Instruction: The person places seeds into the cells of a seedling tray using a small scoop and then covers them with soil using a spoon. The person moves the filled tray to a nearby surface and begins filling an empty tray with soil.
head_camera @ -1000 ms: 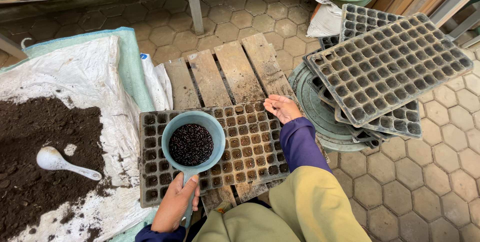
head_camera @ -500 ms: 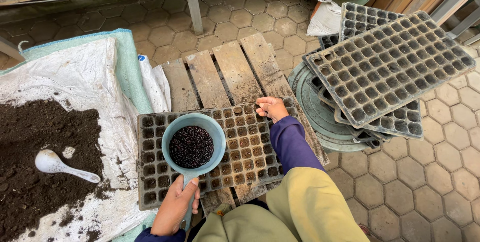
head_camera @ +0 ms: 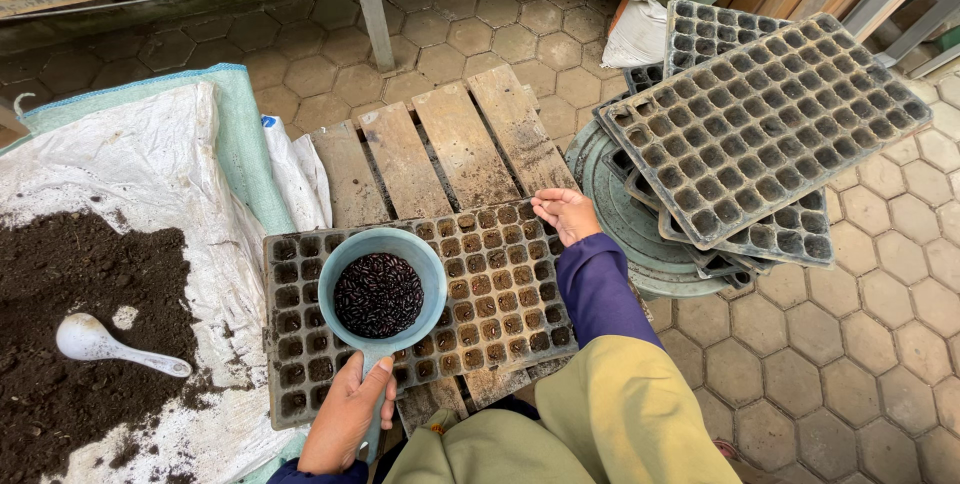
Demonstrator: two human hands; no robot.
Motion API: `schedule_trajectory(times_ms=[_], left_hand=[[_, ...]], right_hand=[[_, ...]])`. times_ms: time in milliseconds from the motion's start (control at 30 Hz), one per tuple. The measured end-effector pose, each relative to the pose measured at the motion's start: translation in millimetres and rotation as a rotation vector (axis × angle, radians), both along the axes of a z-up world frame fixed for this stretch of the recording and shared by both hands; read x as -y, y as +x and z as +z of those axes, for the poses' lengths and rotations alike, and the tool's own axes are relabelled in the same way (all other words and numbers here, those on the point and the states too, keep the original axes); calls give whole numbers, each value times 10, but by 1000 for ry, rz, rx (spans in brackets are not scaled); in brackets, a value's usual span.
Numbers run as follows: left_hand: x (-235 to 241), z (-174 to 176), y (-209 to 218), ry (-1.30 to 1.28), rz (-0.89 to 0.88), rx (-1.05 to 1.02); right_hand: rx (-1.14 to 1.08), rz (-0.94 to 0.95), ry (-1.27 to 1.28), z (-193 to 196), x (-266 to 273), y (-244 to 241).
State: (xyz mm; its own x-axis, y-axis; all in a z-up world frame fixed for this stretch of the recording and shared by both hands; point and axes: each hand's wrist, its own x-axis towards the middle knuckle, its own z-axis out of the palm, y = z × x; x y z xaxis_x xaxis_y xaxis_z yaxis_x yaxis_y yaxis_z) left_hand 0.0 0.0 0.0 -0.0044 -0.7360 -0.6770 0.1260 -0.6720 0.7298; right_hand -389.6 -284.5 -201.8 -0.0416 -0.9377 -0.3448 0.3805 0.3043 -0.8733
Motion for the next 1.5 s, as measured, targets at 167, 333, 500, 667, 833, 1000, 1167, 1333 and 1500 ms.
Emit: schedule_trajectory(times_ms=[167, 333, 500, 667, 833, 1000, 1167, 1333, 1500], left_hand=[[-2, -2, -12, 9, -11, 7], [-22, -18, 6, -8, -2, 5], [-16, -29, 11, -26, -2, 1], [1, -35, -13, -30, -9, -12], [30, -54, -36, -29, -14, -20], [64, -34, -63, -3, -15, -13], [70, -38, -71, -17, -24, -16], [61, -82, -68, -14, -25, -22], [63, -99, -75, -8, -26, -39]], right_hand=[[-311, 62, -94, -220, 100, 159], [-401, 52, -107, -282, 143, 208], [-135, -79, -89, 93, 41, 113], [-164, -178, -34, 108, 89, -156], [-386, -33, -58, -271, 232, -283], [-474, 78, -82, -288, 211, -252], [-183, -198, 0, 37, 77, -422], [-11, -216, -7, 59, 39, -659], [-292, -103, -55, -179, 159, -605]])
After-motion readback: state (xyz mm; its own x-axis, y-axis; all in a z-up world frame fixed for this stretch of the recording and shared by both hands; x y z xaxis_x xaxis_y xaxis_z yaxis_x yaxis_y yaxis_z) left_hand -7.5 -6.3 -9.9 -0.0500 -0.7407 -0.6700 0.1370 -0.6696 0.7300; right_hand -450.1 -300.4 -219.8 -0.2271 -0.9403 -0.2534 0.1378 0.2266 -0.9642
